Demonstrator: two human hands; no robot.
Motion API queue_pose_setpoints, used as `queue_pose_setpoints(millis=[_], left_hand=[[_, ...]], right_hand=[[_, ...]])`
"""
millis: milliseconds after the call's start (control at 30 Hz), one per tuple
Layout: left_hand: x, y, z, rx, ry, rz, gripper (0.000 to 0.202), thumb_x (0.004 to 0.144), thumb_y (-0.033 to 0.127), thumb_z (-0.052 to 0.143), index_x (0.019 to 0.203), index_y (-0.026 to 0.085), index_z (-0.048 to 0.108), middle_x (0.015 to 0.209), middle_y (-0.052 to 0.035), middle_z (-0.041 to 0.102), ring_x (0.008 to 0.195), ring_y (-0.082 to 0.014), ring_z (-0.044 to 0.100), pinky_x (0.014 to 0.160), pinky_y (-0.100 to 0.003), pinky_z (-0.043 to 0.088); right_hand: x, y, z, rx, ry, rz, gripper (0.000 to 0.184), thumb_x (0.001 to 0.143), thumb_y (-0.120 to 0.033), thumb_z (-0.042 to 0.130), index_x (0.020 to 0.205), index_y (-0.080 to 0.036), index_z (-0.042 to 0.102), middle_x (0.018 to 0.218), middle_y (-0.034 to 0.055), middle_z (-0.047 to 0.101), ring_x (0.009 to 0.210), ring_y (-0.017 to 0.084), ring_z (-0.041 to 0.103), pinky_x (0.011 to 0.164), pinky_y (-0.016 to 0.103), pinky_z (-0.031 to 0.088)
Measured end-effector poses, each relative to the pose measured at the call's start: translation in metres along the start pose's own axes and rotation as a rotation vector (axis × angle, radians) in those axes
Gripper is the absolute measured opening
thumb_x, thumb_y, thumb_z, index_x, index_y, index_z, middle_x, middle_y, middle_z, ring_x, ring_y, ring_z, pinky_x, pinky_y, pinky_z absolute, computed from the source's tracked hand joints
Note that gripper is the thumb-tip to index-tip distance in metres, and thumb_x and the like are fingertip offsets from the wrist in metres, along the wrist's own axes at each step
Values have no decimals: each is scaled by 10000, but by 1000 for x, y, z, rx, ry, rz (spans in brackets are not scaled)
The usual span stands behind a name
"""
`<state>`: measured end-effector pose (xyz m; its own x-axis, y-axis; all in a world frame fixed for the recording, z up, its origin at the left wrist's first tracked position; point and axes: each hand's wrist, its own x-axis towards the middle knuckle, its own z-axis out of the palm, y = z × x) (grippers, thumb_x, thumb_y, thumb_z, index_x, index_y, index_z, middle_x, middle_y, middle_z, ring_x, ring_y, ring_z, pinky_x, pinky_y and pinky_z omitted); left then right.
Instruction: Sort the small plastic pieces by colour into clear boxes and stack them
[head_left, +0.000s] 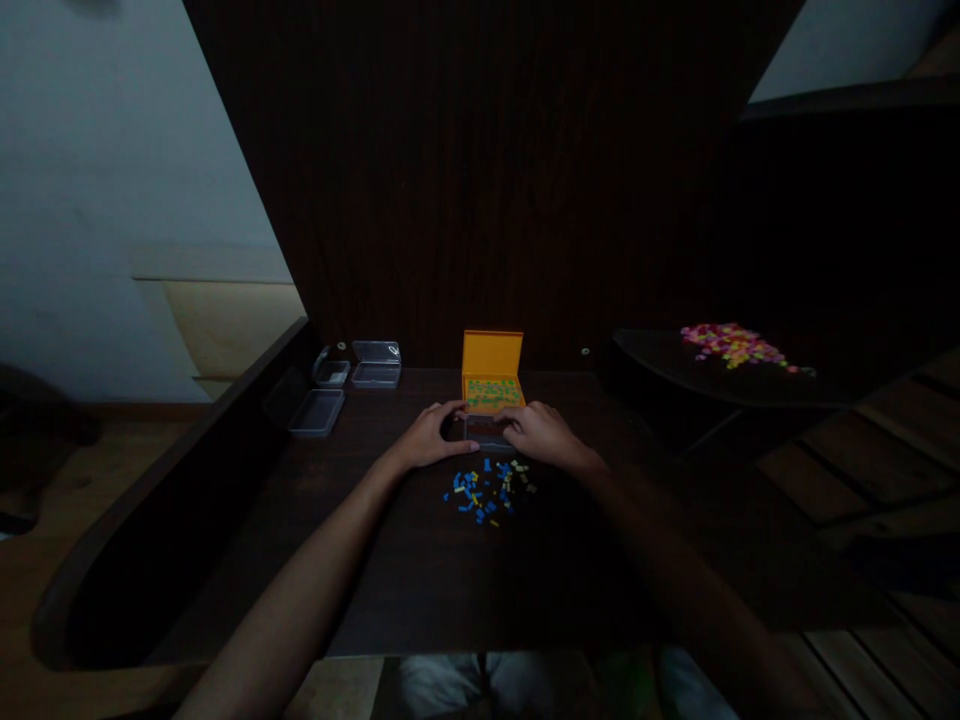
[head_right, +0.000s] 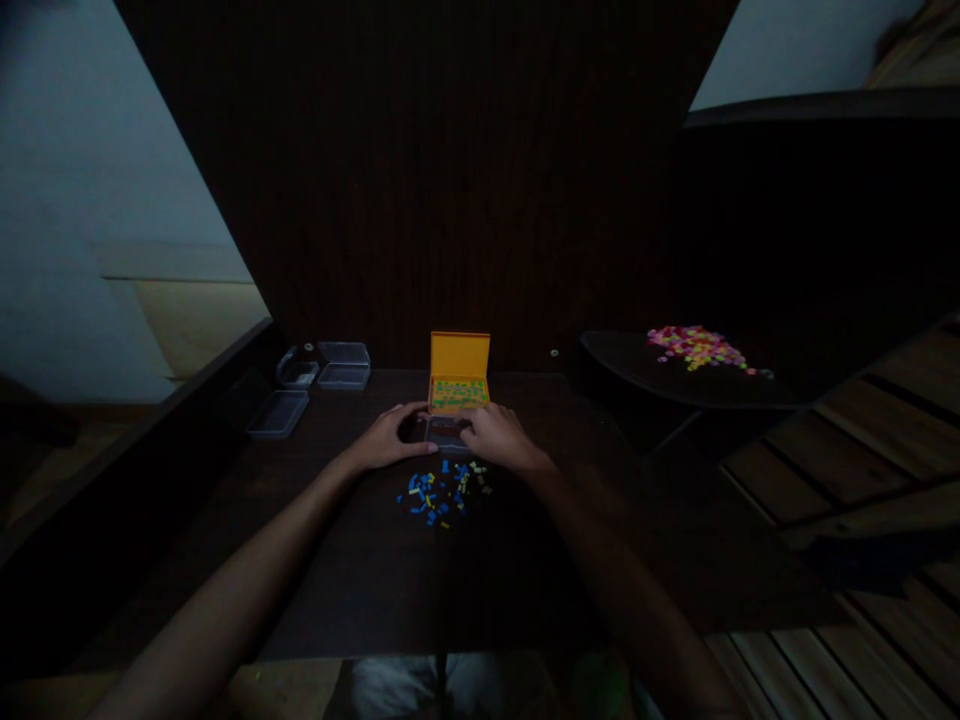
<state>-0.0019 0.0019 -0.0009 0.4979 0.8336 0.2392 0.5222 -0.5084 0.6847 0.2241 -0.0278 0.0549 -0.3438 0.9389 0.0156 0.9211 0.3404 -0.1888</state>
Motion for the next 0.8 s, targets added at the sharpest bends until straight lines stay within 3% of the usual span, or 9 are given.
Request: queue_pose_setpoints(millis=[133, 300, 500, 800], left_hand=[[0, 3, -1, 8, -11, -26, 739, 681, 531, 754, 1304, 214, 513, 1157, -75, 654, 1105, -274, 575, 983, -423, 435], [0, 1, 0, 21, -2, -16, 739, 681, 520, 757, 1306, 213, 511, 1148, -73, 656, 1103, -272, 574, 987, -433, 428], [1, 1, -1, 5, 7, -11, 731, 678, 506, 763, 1296, 200, 521, 1150, -81, 654, 1077, -262, 584, 963, -410, 451], [1, 0, -1, -12, 5, -7, 734, 675, 499, 764, 1296, 198, 516, 1142, -72, 657, 1061, -254, 592, 954, -397, 457]], right_hand=[[-13, 1, 1, 91, 25, -8, 333, 821, -189, 506, 1062, -242, 730, 887, 23, 743, 762, 161, 652, 698, 241, 433], [-34, -14, 0, 196, -51, -96, 242, 807, -228, 557, 968, -232, 738, 721, -7, 689, 636, 130, 583, 598, 227, 372], [-50, -33, 15, 220, -182, -391, 150, 834, -224, 587, 896, -224, 724, 796, 3, 711, 741, 139, 603, 715, 242, 381], [-50, -37, 28, 146, -184, -364, 139, 836, -264, 618, 922, -220, 718, 808, 27, 694, 766, 160, 589, 712, 260, 360]])
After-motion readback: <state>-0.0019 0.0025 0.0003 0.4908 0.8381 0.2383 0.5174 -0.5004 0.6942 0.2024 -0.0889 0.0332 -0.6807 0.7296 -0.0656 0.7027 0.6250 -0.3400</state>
